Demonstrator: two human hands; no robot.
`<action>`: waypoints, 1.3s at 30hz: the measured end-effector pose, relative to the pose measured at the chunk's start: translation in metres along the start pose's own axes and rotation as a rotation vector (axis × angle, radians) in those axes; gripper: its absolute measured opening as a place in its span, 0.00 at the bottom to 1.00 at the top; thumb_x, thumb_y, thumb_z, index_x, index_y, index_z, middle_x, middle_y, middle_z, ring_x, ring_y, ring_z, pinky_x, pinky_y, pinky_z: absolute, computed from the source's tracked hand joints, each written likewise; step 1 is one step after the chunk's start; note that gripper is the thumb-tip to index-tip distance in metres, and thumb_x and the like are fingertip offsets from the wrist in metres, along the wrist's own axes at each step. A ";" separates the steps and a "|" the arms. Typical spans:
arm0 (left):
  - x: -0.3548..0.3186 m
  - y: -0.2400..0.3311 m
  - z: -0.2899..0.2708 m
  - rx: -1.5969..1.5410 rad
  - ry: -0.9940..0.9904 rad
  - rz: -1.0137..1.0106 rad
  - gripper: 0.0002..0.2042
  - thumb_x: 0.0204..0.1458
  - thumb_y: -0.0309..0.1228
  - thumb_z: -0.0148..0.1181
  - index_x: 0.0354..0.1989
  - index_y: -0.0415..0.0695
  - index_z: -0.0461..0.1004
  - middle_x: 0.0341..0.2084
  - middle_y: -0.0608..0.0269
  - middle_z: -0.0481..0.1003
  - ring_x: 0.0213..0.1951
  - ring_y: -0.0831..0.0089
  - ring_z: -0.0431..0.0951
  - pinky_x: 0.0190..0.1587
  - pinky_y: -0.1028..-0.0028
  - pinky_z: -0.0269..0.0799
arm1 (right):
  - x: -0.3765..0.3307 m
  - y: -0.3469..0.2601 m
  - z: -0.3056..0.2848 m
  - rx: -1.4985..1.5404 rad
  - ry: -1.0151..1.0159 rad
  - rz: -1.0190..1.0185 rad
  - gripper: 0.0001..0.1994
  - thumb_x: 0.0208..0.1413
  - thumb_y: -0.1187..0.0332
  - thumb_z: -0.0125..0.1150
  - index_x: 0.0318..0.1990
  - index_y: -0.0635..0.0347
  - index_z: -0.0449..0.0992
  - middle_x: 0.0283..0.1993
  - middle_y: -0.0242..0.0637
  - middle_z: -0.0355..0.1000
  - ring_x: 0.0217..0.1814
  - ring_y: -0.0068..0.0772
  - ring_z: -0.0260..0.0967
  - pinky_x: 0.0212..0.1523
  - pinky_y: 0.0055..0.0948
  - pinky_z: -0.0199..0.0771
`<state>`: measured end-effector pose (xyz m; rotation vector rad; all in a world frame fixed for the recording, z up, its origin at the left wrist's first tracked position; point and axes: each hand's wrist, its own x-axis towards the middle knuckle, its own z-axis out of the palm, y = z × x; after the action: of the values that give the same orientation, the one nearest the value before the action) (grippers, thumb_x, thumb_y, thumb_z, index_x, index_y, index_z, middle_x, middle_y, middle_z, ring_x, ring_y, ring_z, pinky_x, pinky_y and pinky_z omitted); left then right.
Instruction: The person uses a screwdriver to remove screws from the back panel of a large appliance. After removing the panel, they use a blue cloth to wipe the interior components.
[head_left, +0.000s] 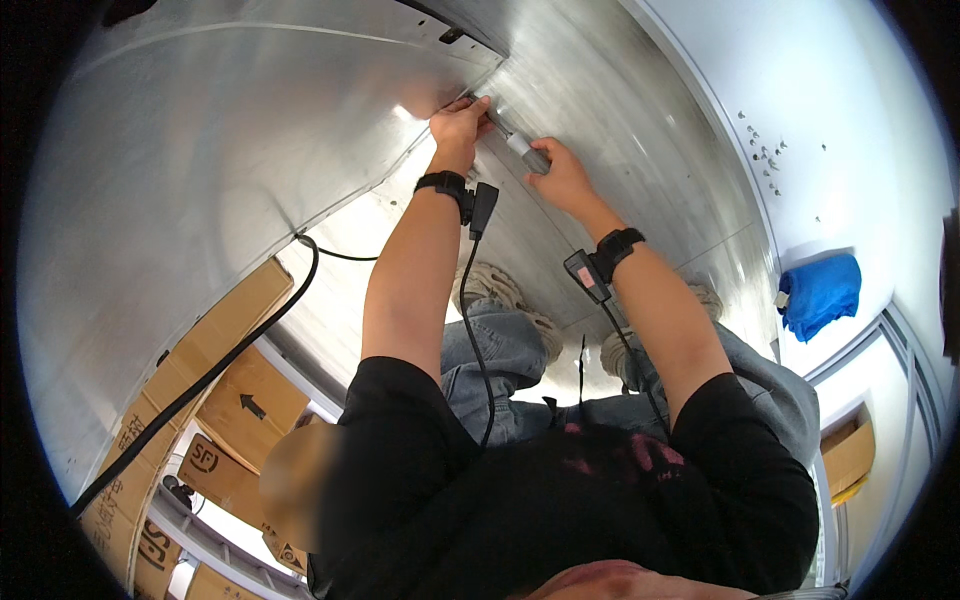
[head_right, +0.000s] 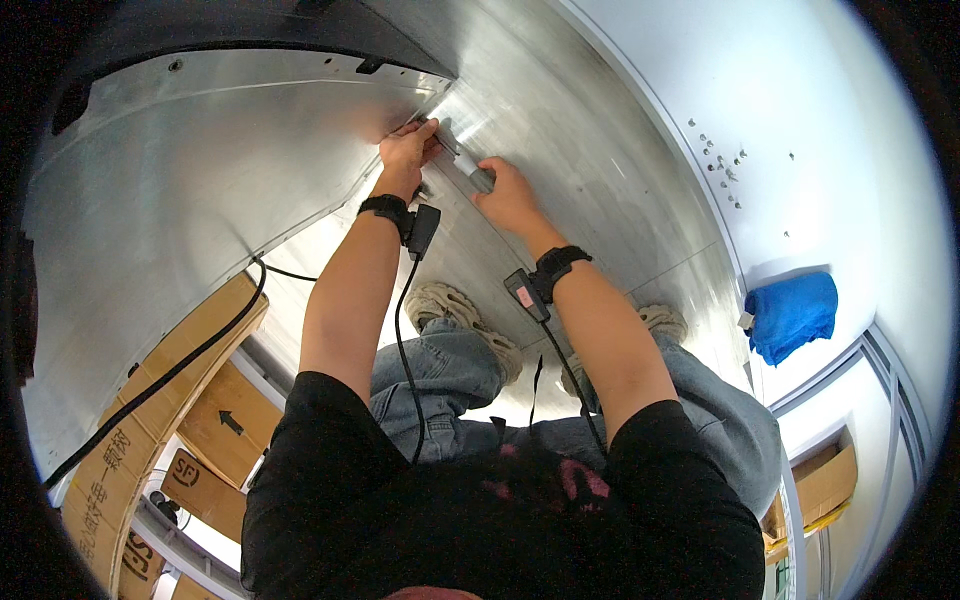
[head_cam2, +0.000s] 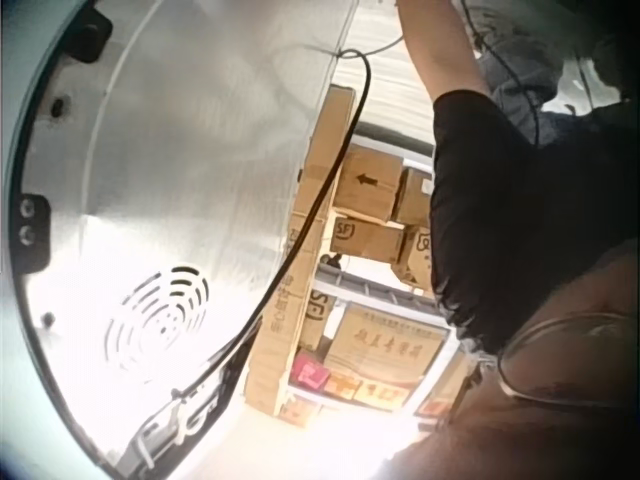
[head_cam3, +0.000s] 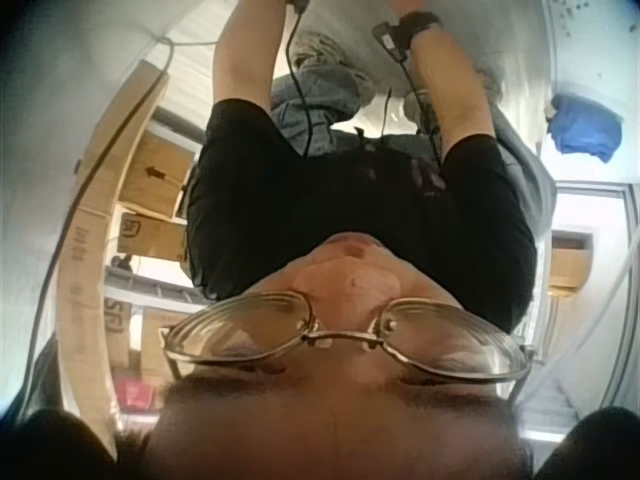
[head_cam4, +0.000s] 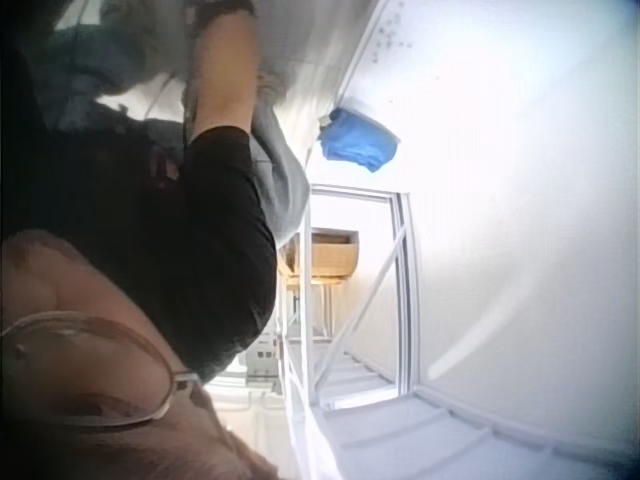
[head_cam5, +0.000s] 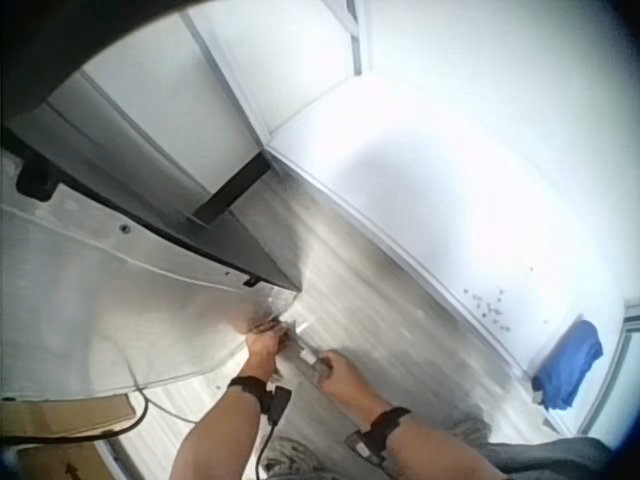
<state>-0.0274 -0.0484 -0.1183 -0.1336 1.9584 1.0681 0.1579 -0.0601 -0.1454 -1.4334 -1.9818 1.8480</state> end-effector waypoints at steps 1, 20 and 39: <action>0.004 -0.003 -0.001 0.021 0.007 0.001 0.15 0.46 0.21 0.64 0.42 0.34 0.69 0.32 0.56 0.76 0.28 0.69 0.77 0.30 0.72 0.78 | -0.004 -0.003 0.003 -0.082 0.066 -0.076 0.23 0.54 0.64 0.59 0.57 0.61 0.64 0.48 0.43 0.69 0.43 0.38 0.72 0.34 0.36 0.76; 0.009 -0.004 0.001 -0.017 0.035 0.003 0.09 0.47 0.19 0.62 0.35 0.37 0.68 0.29 0.58 0.75 0.27 0.70 0.76 0.31 0.72 0.78 | -0.008 -0.034 -0.027 0.396 -0.260 0.376 0.27 0.48 0.66 0.66 0.56 0.64 0.65 0.46 0.42 0.68 0.40 0.33 0.71 0.32 0.35 0.77; 0.018 -0.012 -0.003 -0.068 -0.031 0.016 0.09 0.48 0.19 0.61 0.33 0.40 0.67 0.26 0.58 0.76 0.24 0.70 0.76 0.25 0.73 0.72 | -0.005 -0.023 -0.033 0.777 -0.410 0.576 0.25 0.49 0.67 0.64 0.55 0.62 0.66 0.49 0.42 0.68 0.37 0.34 0.72 0.30 0.33 0.78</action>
<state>-0.0346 -0.0525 -0.1378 -0.1385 1.8994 1.1413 0.1684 -0.0353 -0.1149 -1.4957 -0.7141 2.8692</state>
